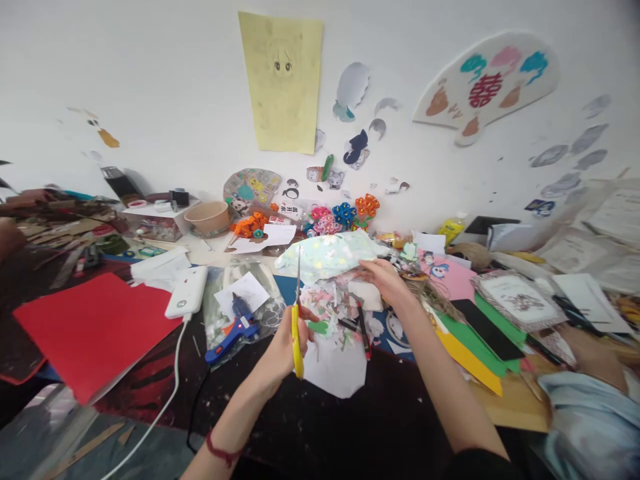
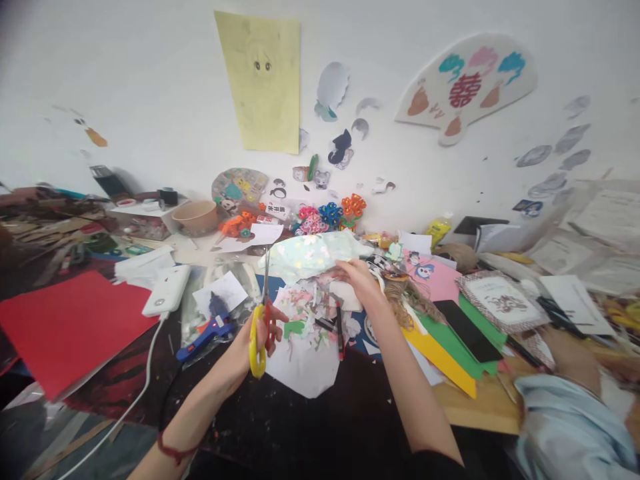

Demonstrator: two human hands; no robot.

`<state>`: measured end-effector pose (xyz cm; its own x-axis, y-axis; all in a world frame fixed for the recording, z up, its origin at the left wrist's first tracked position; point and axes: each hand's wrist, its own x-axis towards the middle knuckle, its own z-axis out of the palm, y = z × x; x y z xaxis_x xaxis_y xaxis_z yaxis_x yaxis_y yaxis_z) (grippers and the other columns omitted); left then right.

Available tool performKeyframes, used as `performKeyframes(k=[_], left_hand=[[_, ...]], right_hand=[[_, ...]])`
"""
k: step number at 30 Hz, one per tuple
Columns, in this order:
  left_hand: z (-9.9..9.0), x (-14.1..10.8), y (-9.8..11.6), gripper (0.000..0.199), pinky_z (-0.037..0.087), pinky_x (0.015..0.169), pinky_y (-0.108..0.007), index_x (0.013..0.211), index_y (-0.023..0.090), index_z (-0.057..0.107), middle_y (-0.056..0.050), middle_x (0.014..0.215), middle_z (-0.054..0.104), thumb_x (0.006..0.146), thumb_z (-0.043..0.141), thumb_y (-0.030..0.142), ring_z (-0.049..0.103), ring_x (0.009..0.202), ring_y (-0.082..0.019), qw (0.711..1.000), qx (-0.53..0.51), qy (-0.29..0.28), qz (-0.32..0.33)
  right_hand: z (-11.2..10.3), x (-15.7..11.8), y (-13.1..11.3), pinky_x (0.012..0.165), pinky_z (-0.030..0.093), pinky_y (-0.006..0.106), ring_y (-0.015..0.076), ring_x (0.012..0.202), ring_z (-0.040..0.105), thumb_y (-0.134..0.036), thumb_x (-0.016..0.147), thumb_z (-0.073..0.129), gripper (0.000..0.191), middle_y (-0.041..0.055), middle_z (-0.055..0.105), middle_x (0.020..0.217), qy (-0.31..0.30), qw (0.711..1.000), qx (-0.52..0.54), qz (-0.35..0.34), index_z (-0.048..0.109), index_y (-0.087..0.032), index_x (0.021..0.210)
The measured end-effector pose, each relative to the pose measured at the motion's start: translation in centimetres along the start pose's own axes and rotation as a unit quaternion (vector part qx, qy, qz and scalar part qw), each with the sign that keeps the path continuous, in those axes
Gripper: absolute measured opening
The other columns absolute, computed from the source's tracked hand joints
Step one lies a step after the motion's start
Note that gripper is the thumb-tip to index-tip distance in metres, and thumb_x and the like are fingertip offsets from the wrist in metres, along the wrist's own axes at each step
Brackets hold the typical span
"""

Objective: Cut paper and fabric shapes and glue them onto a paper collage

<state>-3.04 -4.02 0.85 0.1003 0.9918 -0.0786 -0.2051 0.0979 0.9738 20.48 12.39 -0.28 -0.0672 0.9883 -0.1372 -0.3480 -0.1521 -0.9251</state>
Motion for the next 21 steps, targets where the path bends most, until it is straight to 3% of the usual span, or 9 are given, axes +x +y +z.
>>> performKeyframes(k=[2, 4, 7, 12, 16, 21], left_hand=[[1.1, 0.1, -0.9, 0.058, 0.042, 0.053, -0.021, 0.103, 0.020, 0.053, -0.008, 0.103, 0.062, 0.081, 0.058, 0.074, 0.054, 0.068, -0.011, 1.000, -0.018, 0.015, -0.005], [2.3, 1.5, -1.5, 0.060, 0.034, 0.045, -0.020, 0.098, 0.019, 0.052, -0.008, 0.094, 0.064, 0.077, 0.061, 0.075, 0.052, 0.062, -0.010, 0.998, -0.027, 0.053, -0.037], [4.4, 5.4, -1.6, 0.059, 0.023, 0.039, -0.019, 0.086, 0.018, 0.049, -0.002, 0.070, 0.060, 0.071, 0.070, 0.071, 0.044, 0.048, -0.007, 0.993, -0.015, 0.104, -0.061], [6.5, 12.6, -0.6, 0.054, 0.026, 0.039, -0.019, 0.081, 0.022, 0.038, 0.006, 0.056, 0.052, 0.064, 0.081, 0.050, 0.038, 0.038, -0.006, 0.974, -0.094, 0.205, -0.024], [6.0, 16.0, 0.1, 0.050, 0.027, 0.041, -0.018, 0.079, 0.023, 0.033, 0.011, 0.054, 0.043, 0.064, 0.078, 0.040, 0.035, 0.039, -0.004, 0.970, -0.074, 0.229, 0.025], [3.7, 18.1, 1.5, 0.045, 0.032, 0.049, -0.020, 0.081, 0.022, 0.037, 0.010, 0.062, 0.041, 0.063, 0.076, 0.034, 0.040, 0.048, -0.005, 0.960, 0.012, 0.261, 0.098]], right_hand=[[0.4, -0.4, 0.8, 0.069, 0.055, 0.024, 0.0142, 0.067, 0.070, -0.027, 0.065, 0.088, 0.022, 0.0020, 0.074, 0.070, -0.007, 1.000, 0.018, 0.002, 0.067, -0.017, 0.068], [1.2, -0.9, 1.8, 0.073, 0.054, 0.025, 0.0149, 0.071, 0.070, -0.031, 0.063, 0.088, 0.023, 0.0031, 0.074, 0.073, -0.020, 0.999, 0.042, 0.015, 0.071, -0.017, 0.069], [2.7, -1.4, 3.0, 0.071, 0.052, 0.026, 0.0127, 0.069, 0.067, -0.035, 0.064, 0.088, 0.023, 0.0001, 0.072, 0.071, -0.024, 0.997, 0.076, 0.022, 0.071, -0.020, 0.066], [3.5, -0.8, 3.6, 0.067, 0.051, 0.024, 0.0112, 0.064, 0.062, -0.033, 0.065, 0.087, 0.024, -0.0026, 0.068, 0.065, -0.017, 0.992, 0.120, 0.017, 0.067, -0.021, 0.060], [2.1, 1.2, 3.2, 0.068, 0.054, 0.025, 0.0140, 0.073, 0.068, -0.037, 0.069, 0.084, 0.020, -0.0018, 0.073, 0.077, 0.019, 0.987, 0.157, 0.019, 0.071, -0.024, 0.077], [-0.2, 2.7, 3.2, 0.070, 0.058, 0.026, 0.0142, 0.072, 0.070, -0.034, 0.069, 0.083, 0.023, -0.0022, 0.075, 0.082, 0.078, 0.981, 0.175, 0.014, 0.068, -0.027, 0.084]])
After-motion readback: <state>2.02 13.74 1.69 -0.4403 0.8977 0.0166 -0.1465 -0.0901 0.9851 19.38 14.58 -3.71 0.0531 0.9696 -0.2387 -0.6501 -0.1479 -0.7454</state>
